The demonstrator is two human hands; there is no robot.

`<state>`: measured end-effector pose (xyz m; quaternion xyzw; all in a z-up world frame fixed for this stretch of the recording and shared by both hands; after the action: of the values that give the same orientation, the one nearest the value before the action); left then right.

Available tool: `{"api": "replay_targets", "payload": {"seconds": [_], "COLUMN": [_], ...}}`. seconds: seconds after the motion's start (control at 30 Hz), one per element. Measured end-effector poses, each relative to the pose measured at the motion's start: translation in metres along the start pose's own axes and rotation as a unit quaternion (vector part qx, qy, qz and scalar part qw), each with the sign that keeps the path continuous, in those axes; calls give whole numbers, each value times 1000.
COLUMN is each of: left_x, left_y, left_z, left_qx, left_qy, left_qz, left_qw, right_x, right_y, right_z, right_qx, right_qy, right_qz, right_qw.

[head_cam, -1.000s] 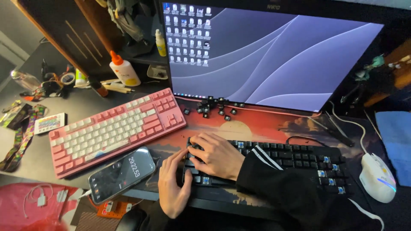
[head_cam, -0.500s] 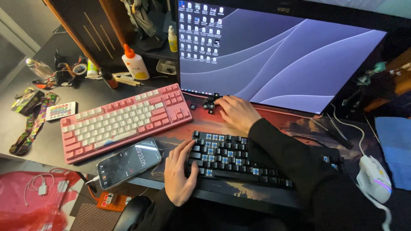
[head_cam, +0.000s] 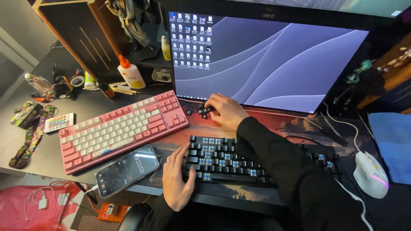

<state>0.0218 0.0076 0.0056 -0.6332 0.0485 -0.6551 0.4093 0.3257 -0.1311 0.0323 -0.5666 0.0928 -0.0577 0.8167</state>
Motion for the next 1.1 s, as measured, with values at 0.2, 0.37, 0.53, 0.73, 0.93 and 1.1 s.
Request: {"api": "replay_targets", "payload": {"seconds": [0.2,0.37,0.53,0.73,0.93,1.1], "left_x": [-1,-3,0,3,6,6], "left_y": [-3,-1,0,0,0,-1], "left_z": [-1,-2,-1,-2,-1,-2], "left_qx": [-3,-6,1,6,9,14], "left_qy": [1,-5,-2,2,18,21], "left_qz": [-10,-6,-1,0,2,3], "left_qw": [1000,1000,1000,1000,1000,1000], "right_x": [-55,-76,-78,-85,-81,-81], "right_y": [-75,-101,-106,-111,-97,-72], "right_z": [-31,-59,-77,-96,-101,-88], "right_qx": [165,201,204,163,92,91], "right_qy": [88,58,45,114,194,182], "right_qz": [378,474,472,384,327,325], "right_qw": [907,855,856,902,920,924]}}
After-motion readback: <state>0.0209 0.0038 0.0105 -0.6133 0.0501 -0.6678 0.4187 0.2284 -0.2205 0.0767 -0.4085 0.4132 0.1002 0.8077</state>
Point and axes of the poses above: each hand's wrist, its own z-axis towards the middle knuckle, its own y-axis out of the palm, x = y × z, the point moved 2 cm from there along z, towards the middle knuckle, and after that the axes turned 12 degrees about -y, right-handed, at the moved point
